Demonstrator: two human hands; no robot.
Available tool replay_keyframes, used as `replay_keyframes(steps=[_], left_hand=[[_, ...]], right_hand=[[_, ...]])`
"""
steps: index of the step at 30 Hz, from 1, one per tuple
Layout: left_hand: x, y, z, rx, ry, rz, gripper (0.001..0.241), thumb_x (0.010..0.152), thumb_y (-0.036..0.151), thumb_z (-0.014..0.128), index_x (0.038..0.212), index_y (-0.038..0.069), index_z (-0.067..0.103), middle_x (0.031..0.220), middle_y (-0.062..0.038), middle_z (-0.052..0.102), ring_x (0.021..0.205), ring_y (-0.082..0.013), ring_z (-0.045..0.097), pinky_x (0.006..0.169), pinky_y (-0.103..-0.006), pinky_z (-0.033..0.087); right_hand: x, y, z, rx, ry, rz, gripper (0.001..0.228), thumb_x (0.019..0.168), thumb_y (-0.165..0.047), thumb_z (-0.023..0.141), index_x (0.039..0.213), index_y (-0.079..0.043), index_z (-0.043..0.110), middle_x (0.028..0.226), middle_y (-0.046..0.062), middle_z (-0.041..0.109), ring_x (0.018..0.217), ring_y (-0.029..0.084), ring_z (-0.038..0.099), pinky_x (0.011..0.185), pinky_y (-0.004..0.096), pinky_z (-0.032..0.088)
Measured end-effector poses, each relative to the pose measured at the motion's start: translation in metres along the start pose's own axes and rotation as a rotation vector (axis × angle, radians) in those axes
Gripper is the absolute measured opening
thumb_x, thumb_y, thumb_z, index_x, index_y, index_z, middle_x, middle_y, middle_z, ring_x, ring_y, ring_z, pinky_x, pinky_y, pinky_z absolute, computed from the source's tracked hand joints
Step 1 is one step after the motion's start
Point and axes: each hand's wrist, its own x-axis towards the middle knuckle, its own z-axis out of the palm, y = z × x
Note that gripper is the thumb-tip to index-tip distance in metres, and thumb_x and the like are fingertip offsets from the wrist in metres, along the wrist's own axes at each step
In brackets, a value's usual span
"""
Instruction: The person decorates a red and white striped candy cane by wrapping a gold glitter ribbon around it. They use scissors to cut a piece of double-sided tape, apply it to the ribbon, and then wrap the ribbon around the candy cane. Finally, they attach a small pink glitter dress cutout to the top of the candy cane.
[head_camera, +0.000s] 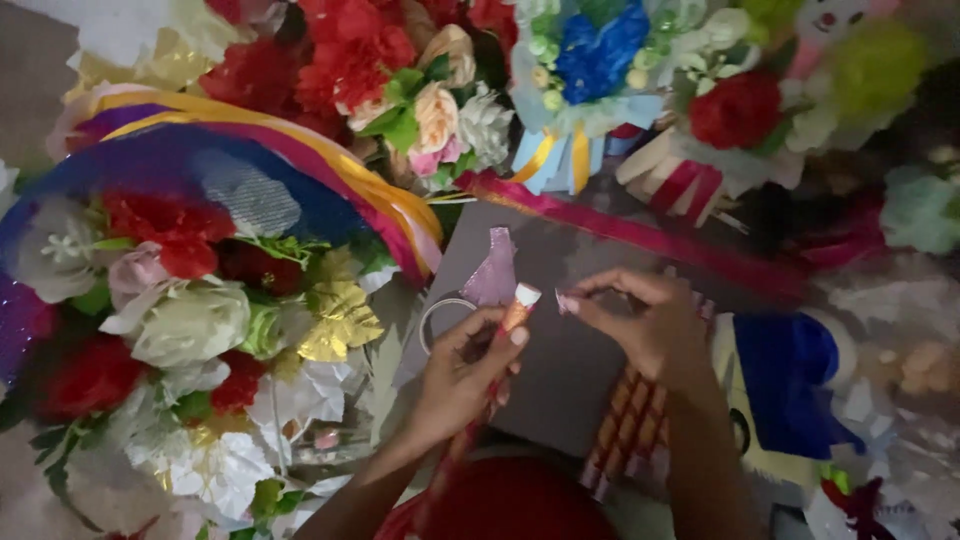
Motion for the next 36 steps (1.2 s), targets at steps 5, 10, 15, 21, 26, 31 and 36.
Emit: replay_keyframes(steps=[5,10,15,21,26,31,36], left_hand=[[0.014,-0.007,0.02,0.14,0.015,0.344,0.031,0.085,0.007,0.084,0.113,-0.001,0.073,0.081,-0.024,0.072,0.045,-0.0186,0.064,0.036,-0.0283,0.054],[0.007,0.003,0.041,0.312,-0.07,0.403,0.021,0.088,0.009,0.081,0.106,0.0,0.077,0.081,-0.021,0.075,0.07,-0.0162,0.068,0.061,-0.031,0.058],[0.004,-0.002,0.052,0.257,-0.151,0.402,0.015,0.09,0.003,0.078,0.105,-0.001,0.077,0.077,-0.018,0.075,0.071,-0.0165,0.067,0.068,-0.0302,0.059],[-0.002,0.009,0.066,0.259,-0.193,0.293,0.015,0.093,0.006,0.074,0.106,0.002,0.08,0.069,-0.011,0.074,0.056,-0.0083,0.057,0.055,-0.0216,0.05],[-0.005,0.011,0.068,0.273,-0.243,0.318,0.016,0.093,0.001,0.069,0.103,0.002,0.081,0.072,-0.014,0.076,0.063,-0.0103,0.059,0.054,-0.0237,0.048],[-0.007,0.01,0.066,0.295,-0.275,0.317,0.018,0.094,0.001,0.067,0.106,-0.001,0.081,0.074,-0.015,0.076,0.065,-0.0115,0.058,0.059,-0.0252,0.052],[-0.013,0.019,0.074,0.411,-0.238,0.289,0.011,0.091,0.01,0.077,0.098,0.004,0.083,0.069,-0.012,0.077,0.065,-0.0108,0.059,0.057,-0.0251,0.051]], right_hand=[[-0.036,0.002,-0.028,0.155,0.037,0.386,0.019,0.082,-0.017,0.086,0.099,-0.009,0.088,0.083,0.016,0.082,0.087,0.024,0.076,0.091,0.034,0.056],[-0.048,-0.015,-0.034,0.221,0.175,0.266,0.018,0.078,-0.005,0.089,0.096,-0.004,0.087,0.081,0.014,0.081,0.084,0.013,0.068,0.083,0.03,0.054],[-0.057,-0.01,-0.04,0.26,0.178,0.235,0.016,0.08,-0.007,0.086,0.096,-0.005,0.085,0.084,0.013,0.08,0.08,0.015,0.066,0.08,0.033,0.055],[-0.064,-0.001,-0.046,0.246,0.171,0.24,0.017,0.08,-0.014,0.088,0.096,-0.01,0.085,0.088,0.008,0.078,0.089,0.017,0.066,0.085,0.035,0.052],[-0.068,0.002,-0.05,0.315,0.13,0.204,0.014,0.082,-0.009,0.085,0.094,-0.004,0.082,0.085,0.015,0.08,0.083,0.02,0.065,0.082,0.04,0.054],[-0.068,0.012,-0.05,0.352,0.088,0.221,0.021,0.08,-0.014,0.087,0.098,-0.003,0.081,0.088,0.016,0.078,0.091,0.019,0.068,0.086,0.036,0.052],[-0.07,0.019,-0.051,0.355,0.022,0.208,0.019,0.082,-0.011,0.085,0.099,-0.004,0.082,0.086,0.015,0.081,0.087,0.019,0.069,0.083,0.036,0.053]])
